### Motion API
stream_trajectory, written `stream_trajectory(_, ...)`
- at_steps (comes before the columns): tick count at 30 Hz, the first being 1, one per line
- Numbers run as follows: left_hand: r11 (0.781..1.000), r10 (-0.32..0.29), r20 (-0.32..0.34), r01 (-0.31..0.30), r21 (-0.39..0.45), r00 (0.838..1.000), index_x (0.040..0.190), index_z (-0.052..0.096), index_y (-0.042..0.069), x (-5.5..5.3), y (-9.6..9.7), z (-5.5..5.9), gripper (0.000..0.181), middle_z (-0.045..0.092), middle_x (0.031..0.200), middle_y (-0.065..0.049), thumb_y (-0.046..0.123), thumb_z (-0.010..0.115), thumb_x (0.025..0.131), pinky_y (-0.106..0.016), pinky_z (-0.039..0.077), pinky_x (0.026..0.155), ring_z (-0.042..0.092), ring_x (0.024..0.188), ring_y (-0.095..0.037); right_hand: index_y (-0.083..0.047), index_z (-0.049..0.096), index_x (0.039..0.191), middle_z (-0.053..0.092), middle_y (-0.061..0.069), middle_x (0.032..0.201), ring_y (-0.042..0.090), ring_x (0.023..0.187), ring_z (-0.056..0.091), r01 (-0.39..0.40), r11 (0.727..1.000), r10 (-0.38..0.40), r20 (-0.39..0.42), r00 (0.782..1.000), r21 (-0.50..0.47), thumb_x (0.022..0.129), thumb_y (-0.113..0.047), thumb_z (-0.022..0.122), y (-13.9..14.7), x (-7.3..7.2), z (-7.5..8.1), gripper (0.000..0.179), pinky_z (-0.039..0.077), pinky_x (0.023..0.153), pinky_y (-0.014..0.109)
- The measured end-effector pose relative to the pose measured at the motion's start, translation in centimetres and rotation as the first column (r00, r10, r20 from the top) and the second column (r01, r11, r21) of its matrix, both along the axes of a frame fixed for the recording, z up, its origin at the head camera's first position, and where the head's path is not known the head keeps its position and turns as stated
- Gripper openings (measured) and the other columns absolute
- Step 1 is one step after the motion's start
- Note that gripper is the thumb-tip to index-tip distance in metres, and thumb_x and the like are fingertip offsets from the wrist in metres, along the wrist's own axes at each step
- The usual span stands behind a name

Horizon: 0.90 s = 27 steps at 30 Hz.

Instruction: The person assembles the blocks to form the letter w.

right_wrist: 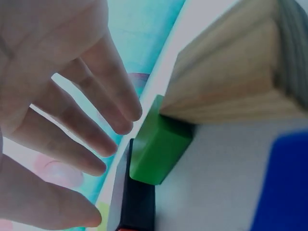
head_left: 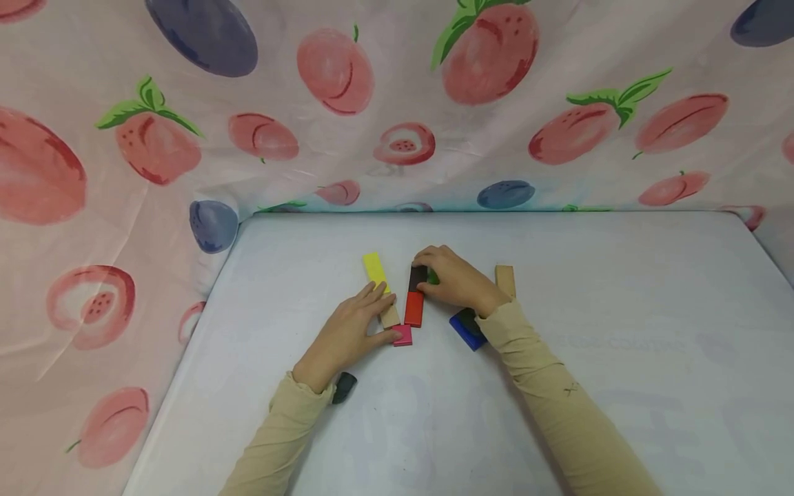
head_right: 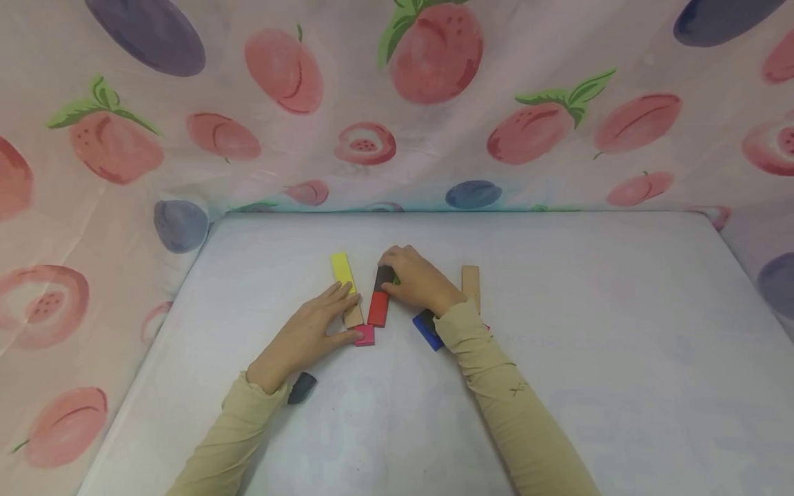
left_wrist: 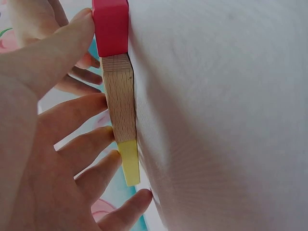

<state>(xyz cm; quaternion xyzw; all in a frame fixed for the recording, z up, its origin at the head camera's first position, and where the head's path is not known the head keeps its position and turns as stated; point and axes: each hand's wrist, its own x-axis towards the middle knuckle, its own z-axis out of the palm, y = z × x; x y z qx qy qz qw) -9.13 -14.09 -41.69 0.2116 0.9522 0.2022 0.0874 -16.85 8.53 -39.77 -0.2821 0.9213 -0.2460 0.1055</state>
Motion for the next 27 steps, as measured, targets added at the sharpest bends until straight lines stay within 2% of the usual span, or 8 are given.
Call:
stream_trajectory(9, 1.000, 0.009, -0.001, -0.009, 0.002, 1.000, 0.146, 0.051, 0.015, 0.1, 0.0, 0.0, 0.071, 0.036, 0.159, -0.007, 0.049, 0.072, 0.087, -0.051, 0.034, 0.116, 0.026, 0.150, -0.027, 0.000, 0.063, 0.129, 0.056, 0.018, 0.136, 0.034, 0.126, 0.050, 0.036, 0.999, -0.036, -0.019, 0.999, -0.011, 0.092, -0.017, 0.071, 0.9, 0.4, 0.6, 0.042, 0.043, 0.109, 0.047)
stream_trajectory(16, 1.000, 0.008, 0.005, -0.008, -0.004, 1.000, 0.147, 0.051, 0.015, 0.0, 0.1, 0.1, 0.072, 0.036, 0.159, -0.007, 0.049, 0.072, 0.087, -0.052, 0.034, 0.116, 0.026, 0.150, -0.028, 0.003, 0.061, 0.128, 0.059, 0.019, 0.130, 0.036, 0.123, 0.052, 0.036, 0.999, -0.036, -0.040, 0.999, -0.013, 0.089, -0.013, 0.073, 1.9, 0.2, 0.5, 0.044, 0.045, 0.107, 0.048)
stream_trajectory(21, 1.000, 0.009, -0.004, -0.009, 0.001, 1.000, 0.146, 0.051, 0.014, 0.1, 0.1, 0.1, 0.072, 0.037, 0.159, -0.007, 0.048, 0.073, 0.087, -0.051, 0.034, 0.116, 0.027, 0.150, -0.028, 0.005, 0.062, 0.127, 0.062, 0.019, 0.126, 0.034, 0.118, 0.056, 0.055, 0.998, -0.055, -0.011, 0.998, -0.025, 0.088, -0.008, 0.073, 2.5, 0.0, 0.0, 0.043, 0.049, 0.102, 0.046)
stream_trajectory(27, 1.000, 0.009, -0.002, -0.009, 0.003, 1.000, 0.146, 0.051, 0.015, 0.1, 0.1, 0.0, 0.071, 0.037, 0.159, -0.007, 0.048, 0.072, 0.087, -0.051, 0.034, 0.116, 0.027, 0.150, -0.028, 0.006, 0.065, 0.123, 0.066, 0.019, 0.120, 0.031, 0.108, 0.061, 0.092, 0.994, -0.088, 0.060, 0.994, -0.056, 0.088, -0.003, 0.071, 2.8, -0.1, -0.3, 0.036, 0.053, 0.096, 0.044)
